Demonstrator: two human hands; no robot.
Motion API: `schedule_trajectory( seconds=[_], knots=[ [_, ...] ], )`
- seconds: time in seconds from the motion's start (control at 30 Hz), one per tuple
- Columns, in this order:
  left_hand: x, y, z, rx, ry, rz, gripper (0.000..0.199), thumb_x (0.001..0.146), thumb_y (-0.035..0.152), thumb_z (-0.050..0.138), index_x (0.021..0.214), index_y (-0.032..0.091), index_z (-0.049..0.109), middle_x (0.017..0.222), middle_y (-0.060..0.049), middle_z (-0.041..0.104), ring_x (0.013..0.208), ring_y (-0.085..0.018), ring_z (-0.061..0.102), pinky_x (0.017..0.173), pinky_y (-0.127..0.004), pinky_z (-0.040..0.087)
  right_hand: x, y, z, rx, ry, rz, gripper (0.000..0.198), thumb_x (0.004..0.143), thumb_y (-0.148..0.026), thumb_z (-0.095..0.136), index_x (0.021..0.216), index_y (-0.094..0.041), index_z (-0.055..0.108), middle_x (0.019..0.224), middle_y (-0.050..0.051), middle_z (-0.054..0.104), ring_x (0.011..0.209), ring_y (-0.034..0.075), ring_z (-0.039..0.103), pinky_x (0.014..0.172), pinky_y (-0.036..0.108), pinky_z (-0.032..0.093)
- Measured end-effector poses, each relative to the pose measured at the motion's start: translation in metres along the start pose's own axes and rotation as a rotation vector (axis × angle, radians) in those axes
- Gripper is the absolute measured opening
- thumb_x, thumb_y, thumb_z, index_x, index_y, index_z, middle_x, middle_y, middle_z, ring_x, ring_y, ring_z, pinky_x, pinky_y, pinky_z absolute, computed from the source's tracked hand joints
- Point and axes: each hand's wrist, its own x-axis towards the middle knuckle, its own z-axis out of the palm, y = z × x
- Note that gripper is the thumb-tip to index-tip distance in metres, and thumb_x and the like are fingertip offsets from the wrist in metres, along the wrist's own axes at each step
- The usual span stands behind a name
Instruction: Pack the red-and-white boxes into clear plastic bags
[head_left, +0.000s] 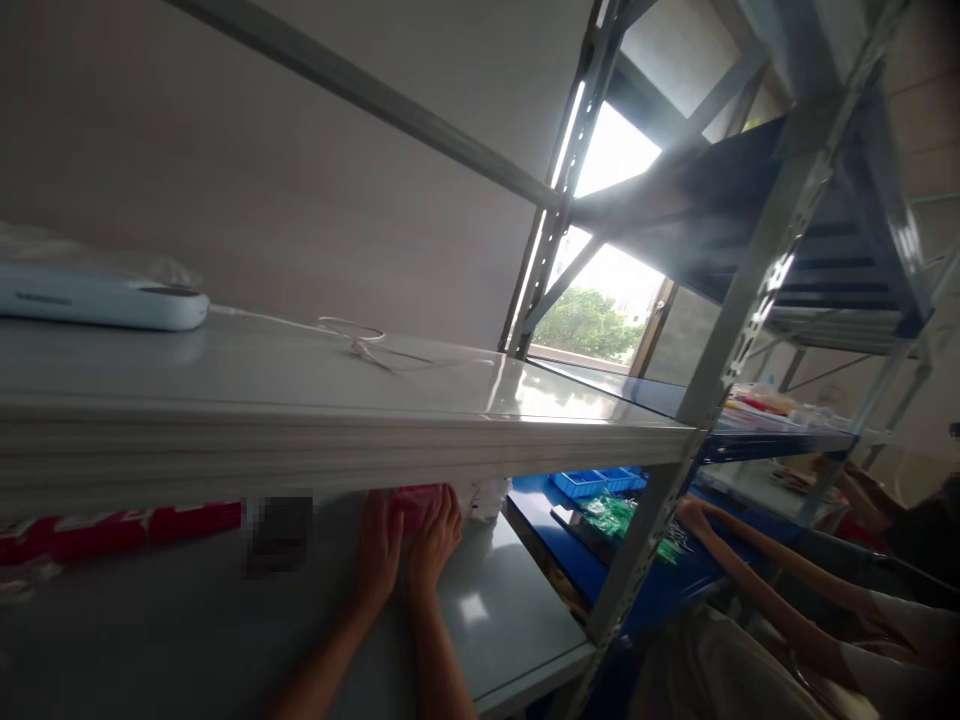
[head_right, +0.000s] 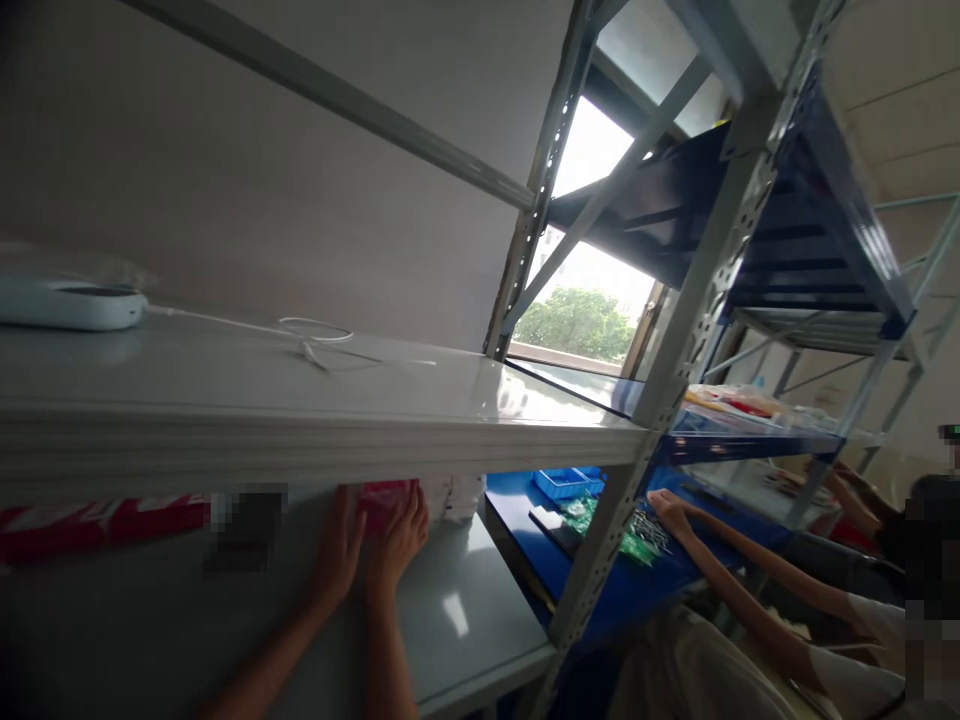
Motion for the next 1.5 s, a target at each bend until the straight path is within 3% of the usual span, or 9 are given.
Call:
schedule_trajectory(
  seconds=[0.27, 0.5, 0.67, 1.03, 1.13, 1.23, 1.37, 1.43, 1.5],
  knots=[
    [0.001, 0.039, -0.017, 0.182, -0.135, 0.167, 0.068, 0.09, 0.011, 0.033, 0.151, 0.019, 0.003, 0.155, -0.017, 0.02, 0.143, -0.027, 0.017, 0.113, -0.054, 0.026, 0.004, 0.005, 0.004, 0.035, -0.044, 0.102, 0.059, 0.096, -0.046, 0.02, 0.143, -0.015, 0.036, 0.142, 0.015, 0.044, 0.13, 0.029, 0.036, 0.102, 0.047, 0.026],
    [0.013, 0.025, -0.015, 0.221, -0.161, 0.076, 0.072, 0.082, 0.006, 0.039, 0.149, 0.017, 0.016, 0.151, -0.016, 0.03, 0.141, -0.027, 0.023, 0.114, -0.058, 0.015, 0.004, 0.004, 0.004, 0.1, -0.076, 0.095, 0.058, 0.094, -0.048, 0.025, 0.143, -0.018, 0.034, 0.143, 0.014, 0.044, 0.132, 0.029, 0.035, 0.103, 0.046, 0.024],
    [0.016, 0.017, -0.017, 0.058, -0.193, 0.069, 0.074, 0.08, 0.007, 0.041, 0.15, 0.018, 0.018, 0.153, -0.014, 0.027, 0.143, -0.025, 0.019, 0.115, -0.05, 0.023, 0.005, 0.004, 0.006, 0.1, -0.071, 0.094, 0.059, 0.093, -0.048, 0.027, 0.142, -0.018, 0.036, 0.14, 0.014, 0.046, 0.131, 0.029, 0.037, 0.102, 0.046, 0.026],
    [0.014, 0.011, -0.016, -0.063, -0.247, -0.008, 0.075, 0.078, 0.009, 0.045, 0.149, 0.018, 0.021, 0.155, -0.013, 0.022, 0.143, -0.026, 0.019, 0.116, -0.05, 0.022, 0.002, 0.008, 0.011, 0.098, -0.117, 0.119, 0.064, 0.089, -0.052, 0.028, 0.14, -0.013, 0.036, 0.139, 0.02, 0.044, 0.131, 0.033, 0.034, 0.102, 0.051, 0.025],
    [0.012, 0.016, -0.019, -0.011, -0.228, -0.004, 0.078, 0.077, 0.005, 0.044, 0.149, 0.018, 0.017, 0.156, -0.013, 0.019, 0.144, -0.026, 0.016, 0.116, -0.049, 0.023, 0.002, 0.009, 0.012, 0.056, -0.053, 0.011, 0.062, 0.09, -0.049, 0.029, 0.139, -0.012, 0.037, 0.136, 0.02, 0.046, 0.13, 0.031, 0.036, 0.103, 0.049, 0.027],
    [0.005, 0.028, -0.026, 0.061, -0.18, -0.015, 0.088, 0.075, 0.0, 0.043, 0.151, 0.02, 0.003, 0.158, -0.012, 0.009, 0.144, -0.027, 0.012, 0.116, -0.052, 0.024, 0.003, 0.008, 0.01, -0.016, 0.133, -0.068, 0.057, 0.09, -0.042, 0.029, 0.135, -0.011, 0.042, 0.135, 0.021, 0.047, 0.13, 0.031, 0.037, 0.104, 0.049, 0.026],
    [-0.011, 0.056, -0.059, 0.168, -0.057, -0.078, 0.093, 0.077, -0.002, 0.039, 0.149, 0.025, -0.012, 0.159, -0.009, -0.004, 0.145, -0.028, 0.005, 0.114, -0.056, 0.024, 0.006, 0.007, 0.0, -0.054, 0.274, -0.053, 0.047, 0.086, -0.03, 0.031, 0.127, -0.012, 0.048, 0.129, 0.021, 0.052, 0.125, 0.031, 0.042, 0.103, 0.05, 0.027],
    [-0.021, 0.073, -0.095, 0.197, -0.071, -0.086, 0.09, 0.079, -0.001, 0.038, 0.15, 0.027, -0.01, 0.159, -0.009, -0.002, 0.145, -0.027, 0.007, 0.114, -0.055, 0.024, 0.007, 0.01, -0.005, -0.06, 0.285, -0.04, 0.045, 0.081, -0.024, 0.033, 0.119, -0.013, 0.054, 0.121, 0.019, 0.058, 0.12, 0.032, 0.047, 0.101, 0.05, 0.029],
    [-0.03, 0.09, -0.152, 0.222, -0.185, -0.045, 0.084, 0.08, 0.002, 0.041, 0.151, 0.027, 0.004, 0.158, -0.01, 0.008, 0.144, -0.027, 0.015, 0.113, -0.053, 0.027, 0.007, 0.017, -0.008, -0.059, 0.275, -0.036, 0.043, 0.074, -0.021, 0.035, 0.109, -0.014, 0.061, 0.113, 0.018, 0.062, 0.113, 0.032, 0.051, 0.098, 0.048, 0.033]
  ],
)
